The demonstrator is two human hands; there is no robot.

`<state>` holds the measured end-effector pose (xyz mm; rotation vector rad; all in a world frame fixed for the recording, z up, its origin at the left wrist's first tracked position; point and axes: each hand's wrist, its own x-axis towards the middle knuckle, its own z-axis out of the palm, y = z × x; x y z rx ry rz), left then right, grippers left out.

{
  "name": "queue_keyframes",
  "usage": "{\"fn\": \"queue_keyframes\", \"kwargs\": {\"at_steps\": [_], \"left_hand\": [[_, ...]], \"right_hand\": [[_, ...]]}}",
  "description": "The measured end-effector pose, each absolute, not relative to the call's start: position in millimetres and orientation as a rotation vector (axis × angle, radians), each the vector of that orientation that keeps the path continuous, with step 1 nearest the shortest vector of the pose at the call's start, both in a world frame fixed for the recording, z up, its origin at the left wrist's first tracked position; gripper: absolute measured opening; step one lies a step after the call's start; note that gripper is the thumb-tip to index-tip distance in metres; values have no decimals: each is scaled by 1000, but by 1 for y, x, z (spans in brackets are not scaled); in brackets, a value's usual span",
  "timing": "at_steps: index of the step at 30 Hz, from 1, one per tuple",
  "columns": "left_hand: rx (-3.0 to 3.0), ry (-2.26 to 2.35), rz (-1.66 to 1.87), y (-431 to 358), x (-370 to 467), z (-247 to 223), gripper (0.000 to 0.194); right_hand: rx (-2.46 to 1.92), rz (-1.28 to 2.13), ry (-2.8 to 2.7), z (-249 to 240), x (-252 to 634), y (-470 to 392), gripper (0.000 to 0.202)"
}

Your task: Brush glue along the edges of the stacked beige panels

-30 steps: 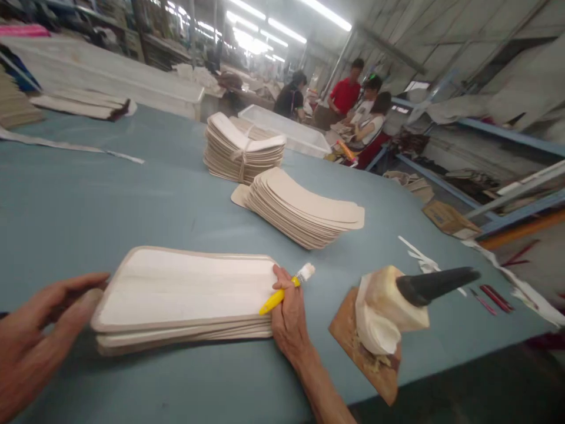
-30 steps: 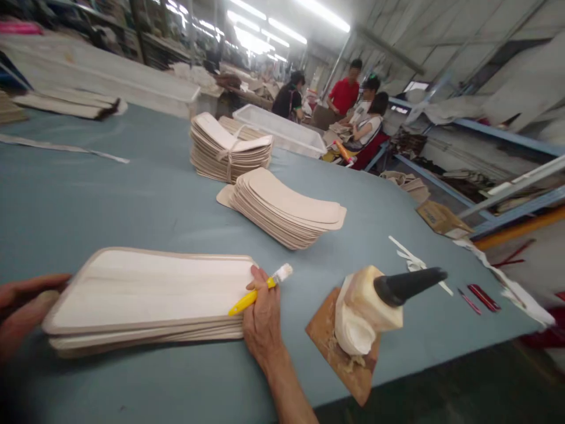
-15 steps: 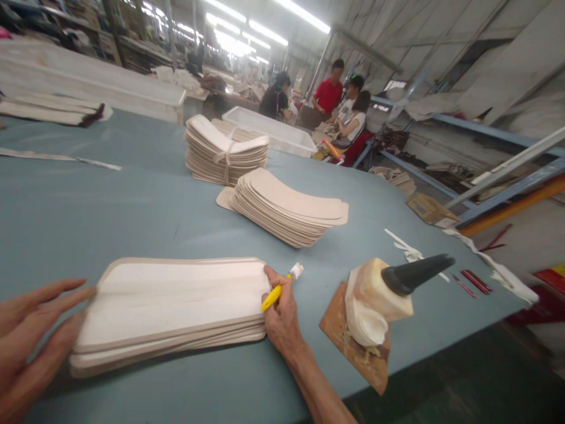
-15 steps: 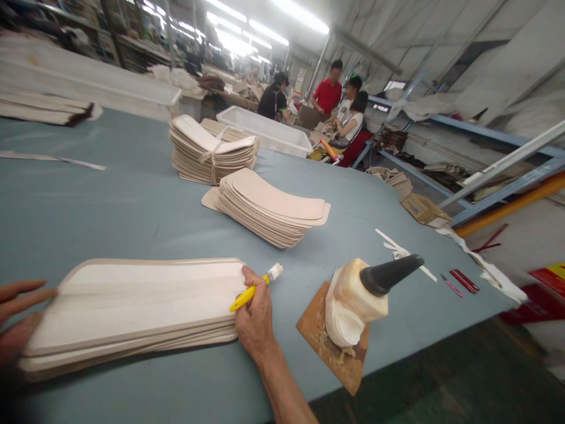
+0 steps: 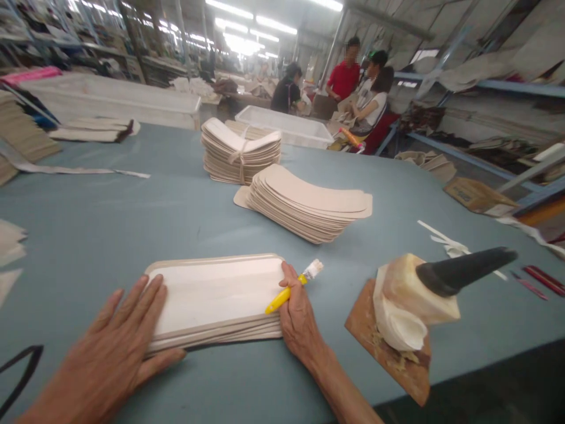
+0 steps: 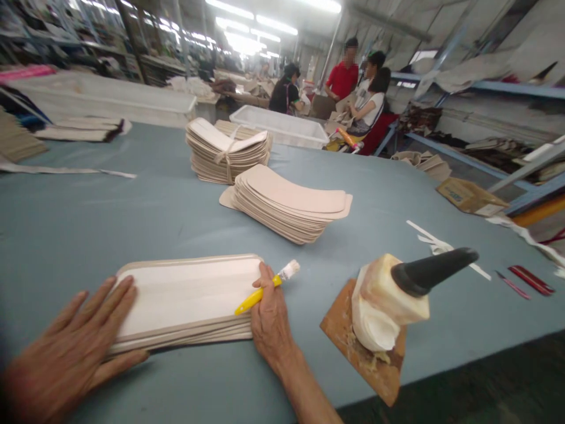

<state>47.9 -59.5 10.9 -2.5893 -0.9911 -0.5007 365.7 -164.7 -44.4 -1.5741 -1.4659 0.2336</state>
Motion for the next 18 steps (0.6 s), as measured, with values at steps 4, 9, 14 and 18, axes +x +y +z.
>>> {"fn": "queue_keyframes", "kwargs": {"at_steps": [4, 9, 14, 18], "left_hand": [[-2604, -898, -483, -63, 60, 5, 94], [-2553, -739, -423, -63, 78, 1, 99], [-2560, -746, -428, -67, 105, -9, 103], [-2635, -755, -405, -73, 128, -11, 106]], "right_hand": [[-1562, 218, -1485, -48, 365, -164, 42], [-1557, 214, -1500, -49, 367, -164, 39], [-1578, 223, -1486, -47, 366, -165, 42], [-1573, 221, -1463, -45, 365, -165, 42]]}}
